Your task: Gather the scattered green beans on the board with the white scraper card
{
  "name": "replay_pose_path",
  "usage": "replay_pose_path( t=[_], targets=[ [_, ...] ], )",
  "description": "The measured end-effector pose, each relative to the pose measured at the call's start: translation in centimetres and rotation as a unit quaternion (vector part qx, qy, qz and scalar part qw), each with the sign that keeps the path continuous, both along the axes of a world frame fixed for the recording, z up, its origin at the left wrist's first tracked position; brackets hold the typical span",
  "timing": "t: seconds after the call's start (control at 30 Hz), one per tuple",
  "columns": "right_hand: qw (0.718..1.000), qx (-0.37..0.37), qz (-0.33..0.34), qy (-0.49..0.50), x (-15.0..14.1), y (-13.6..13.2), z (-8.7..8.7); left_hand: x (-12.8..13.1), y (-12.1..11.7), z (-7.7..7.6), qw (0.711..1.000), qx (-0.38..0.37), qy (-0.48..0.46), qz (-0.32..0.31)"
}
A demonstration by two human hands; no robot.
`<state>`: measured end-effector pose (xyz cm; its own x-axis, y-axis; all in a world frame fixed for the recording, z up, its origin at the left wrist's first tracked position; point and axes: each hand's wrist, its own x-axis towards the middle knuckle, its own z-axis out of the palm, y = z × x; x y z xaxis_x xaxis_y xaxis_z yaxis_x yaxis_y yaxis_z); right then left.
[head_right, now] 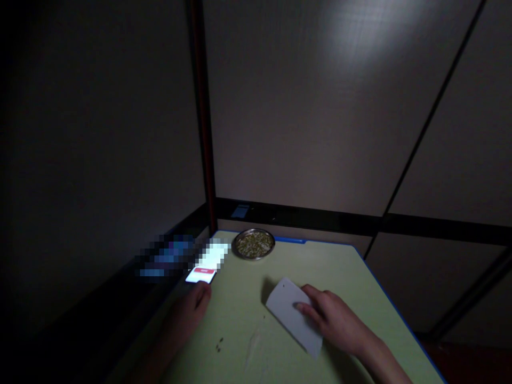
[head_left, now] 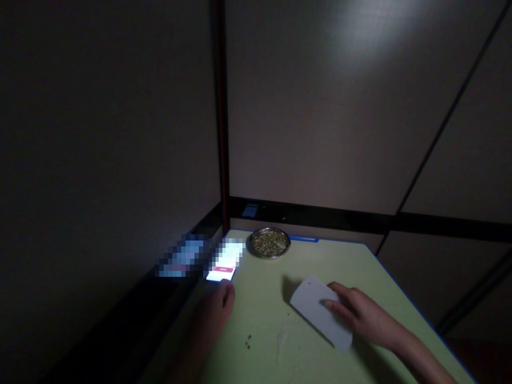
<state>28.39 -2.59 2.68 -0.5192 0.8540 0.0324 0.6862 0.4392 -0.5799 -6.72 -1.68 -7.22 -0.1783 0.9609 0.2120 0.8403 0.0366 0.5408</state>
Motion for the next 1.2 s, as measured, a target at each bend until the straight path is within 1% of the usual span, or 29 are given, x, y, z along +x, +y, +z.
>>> replay_pose_path(
  t=[0.1,0.2,0.33,0.47,0.73,0.87,1.0,1.2],
  targets=[
    [1.0,0.019,0.003,-0.005,-0.2,0.7,0.6,0.0,0.2,-0.1,1.0,-0.009,0.003,0.007],
    [0.999,0.037,0.015,-0.012,-1.3,1.5,0.7,0.0,0.3,-0.3,1.0,-0.002,0.005,0.005],
    [0.996,0.07,0.025,-0.039,-3.4,2.2,0.0,-0.3,0.4,-0.6,1.0,0.01,0.008,-0.008],
    [0.995,0.076,0.038,-0.057,-4.8,2.5,-0.8,-0.4,0.4,-0.9,1.0,-0.004,0.016,0.007],
    [0.994,0.079,0.044,-0.063,-5.5,2.5,-1.1,-0.2,0.4,-0.5,1.0,-0.003,0.027,0.008],
    [0.993,0.084,0.042,-0.073,-5.8,2.5,-1.2,-0.3,0.4,-0.7,1.0,-0.006,0.018,0.001],
    [0.989,0.101,0.037,-0.103,-6.1,2.3,-1.3,-0.5,0.6,-1.0,1.0,-0.003,0.017,0.005],
    [0.982,0.12,0.046,-0.138,-6.4,2.3,-0.7,-0.3,0.4,-0.8,1.0,0.015,0.012,0.002]
  ],
)
